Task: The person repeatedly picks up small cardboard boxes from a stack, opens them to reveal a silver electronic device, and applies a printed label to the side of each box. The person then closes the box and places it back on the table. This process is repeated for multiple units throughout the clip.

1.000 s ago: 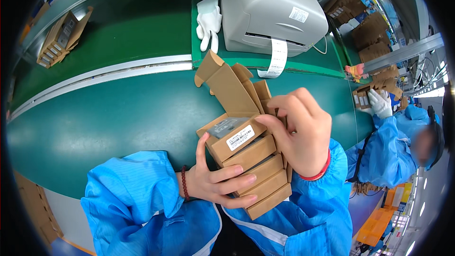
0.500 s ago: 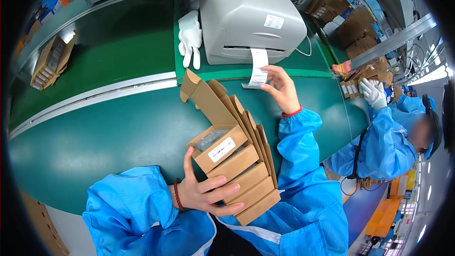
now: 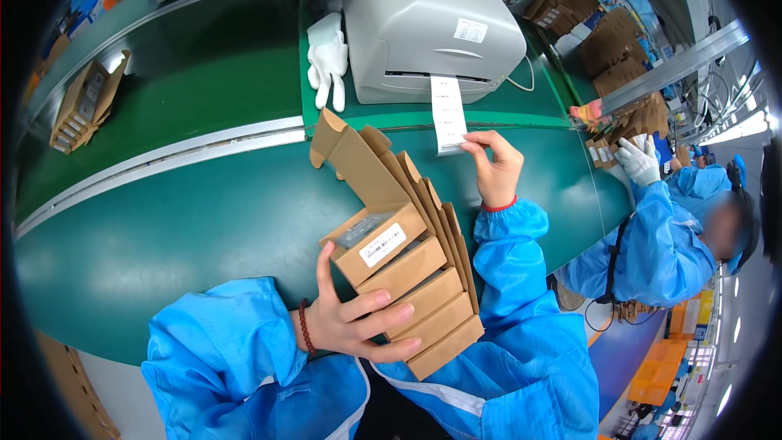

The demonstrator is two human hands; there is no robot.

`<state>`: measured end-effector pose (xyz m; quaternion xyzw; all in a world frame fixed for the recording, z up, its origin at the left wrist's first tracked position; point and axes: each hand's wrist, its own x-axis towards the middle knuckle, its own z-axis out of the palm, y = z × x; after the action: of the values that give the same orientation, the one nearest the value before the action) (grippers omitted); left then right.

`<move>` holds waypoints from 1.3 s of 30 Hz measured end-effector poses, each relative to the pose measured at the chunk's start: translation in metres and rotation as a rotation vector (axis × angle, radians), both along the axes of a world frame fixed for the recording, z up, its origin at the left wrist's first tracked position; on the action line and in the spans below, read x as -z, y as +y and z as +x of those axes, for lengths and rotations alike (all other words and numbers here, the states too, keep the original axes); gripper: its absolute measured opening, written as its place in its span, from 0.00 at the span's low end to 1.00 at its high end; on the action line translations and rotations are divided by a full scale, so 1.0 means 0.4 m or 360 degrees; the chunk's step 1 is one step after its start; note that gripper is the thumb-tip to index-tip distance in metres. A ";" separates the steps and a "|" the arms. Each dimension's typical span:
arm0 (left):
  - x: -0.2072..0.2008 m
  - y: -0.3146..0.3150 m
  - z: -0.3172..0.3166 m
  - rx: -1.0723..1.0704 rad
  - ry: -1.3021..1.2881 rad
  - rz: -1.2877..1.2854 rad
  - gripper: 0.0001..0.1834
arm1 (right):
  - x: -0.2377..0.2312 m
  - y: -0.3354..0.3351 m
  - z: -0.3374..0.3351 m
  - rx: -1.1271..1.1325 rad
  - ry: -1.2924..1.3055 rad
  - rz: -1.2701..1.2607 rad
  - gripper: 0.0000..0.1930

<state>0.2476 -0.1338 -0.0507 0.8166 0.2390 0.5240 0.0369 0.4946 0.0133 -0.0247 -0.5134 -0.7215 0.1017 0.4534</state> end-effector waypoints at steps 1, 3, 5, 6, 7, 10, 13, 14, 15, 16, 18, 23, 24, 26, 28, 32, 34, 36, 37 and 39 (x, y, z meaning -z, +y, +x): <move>-0.003 0.000 -0.001 -0.0003 -0.0005 -0.0011 0.17 | -0.011 -0.007 -0.005 -0.0007 -0.0045 0.0029 0.06; -0.006 0.001 -0.003 0.0006 0.0004 -0.0014 0.16 | -0.023 -0.016 -0.007 0.0020 -0.0111 0.0050 0.05; -0.009 0.006 -0.005 0.0036 0.0004 -0.0019 0.16 | -0.034 -0.023 0.007 0.0096 -0.0157 0.0031 0.04; -0.012 0.007 -0.006 0.0054 0.0007 -0.0029 0.16 | -0.037 -0.027 0.014 0.0153 -0.0186 0.0071 0.04; -0.011 0.008 -0.007 0.0059 0.0009 -0.0040 0.16 | -0.057 -0.033 0.005 0.0245 -0.0412 0.0322 0.03; -0.007 0.010 0.002 0.0038 -0.0036 0.0008 0.17 | -0.121 -0.111 -0.030 0.0366 0.0153 0.0141 0.03; 0.008 0.009 0.006 -0.0019 -0.0149 0.0046 0.18 | -0.246 -0.237 -0.139 -0.0105 0.0770 -0.0498 0.02; 0.006 0.007 0.001 -0.0025 -0.0148 0.0055 0.19 | -0.269 -0.260 -0.160 -0.0179 0.0642 -0.0543 0.02; 0.001 0.004 -0.003 -0.0041 -0.0143 0.0066 0.19 | -0.285 -0.264 -0.179 -0.0321 0.0357 -0.0545 0.03; 0.004 0.007 -0.001 -0.0041 -0.0154 0.0079 0.19 | -0.297 -0.268 -0.196 -0.0442 0.0057 -0.0538 0.04; 0.009 0.012 0.002 -0.0042 -0.0157 0.0101 0.20 | -0.310 -0.281 -0.233 -0.0417 -0.0135 -0.0721 0.06; 0.004 0.013 0.004 -0.0033 -0.0134 0.0101 0.19 | -0.308 -0.282 -0.248 -0.0385 -0.0250 -0.0670 0.06; 0.004 0.014 0.004 -0.0025 -0.0129 0.0094 0.19 | -0.306 -0.281 -0.249 -0.0364 -0.0276 -0.0669 0.06; 0.005 0.015 0.003 -0.0012 -0.0119 0.0081 0.18 | -0.303 -0.280 -0.251 -0.0324 -0.0328 -0.0668 0.05; 0.002 0.011 0.001 -0.0010 -0.0119 0.0068 0.18 | -0.295 -0.282 -0.252 -0.0325 -0.0353 -0.0605 0.05; 0.006 0.010 0.001 -0.0030 -0.0105 0.0076 0.17 | -0.282 -0.282 -0.254 -0.0329 -0.0428 -0.0532 0.06; 0.000 0.013 0.003 -0.0012 -0.0103 0.0066 0.17 | -0.279 -0.279 -0.250 -0.0351 -0.0510 -0.0436 0.06; -0.001 0.013 0.003 -0.0012 -0.0094 0.0061 0.18 | -0.282 -0.275 -0.251 -0.0268 -0.0615 -0.0417 0.07; 0.000 0.012 0.002 -0.0022 -0.0086 0.0059 0.18 | -0.293 -0.273 -0.256 -0.0174 -0.0678 -0.0447 0.08; 0.005 0.008 -0.004 -0.0046 -0.0050 0.0044 0.18 | -0.319 -0.258 -0.255 -0.0077 -0.0781 -0.0468 0.11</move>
<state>0.2460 -0.1306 -0.0526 0.8052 0.2430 0.5405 0.0218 0.3924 -0.0897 0.1027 -0.5655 -0.7992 0.0887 0.1832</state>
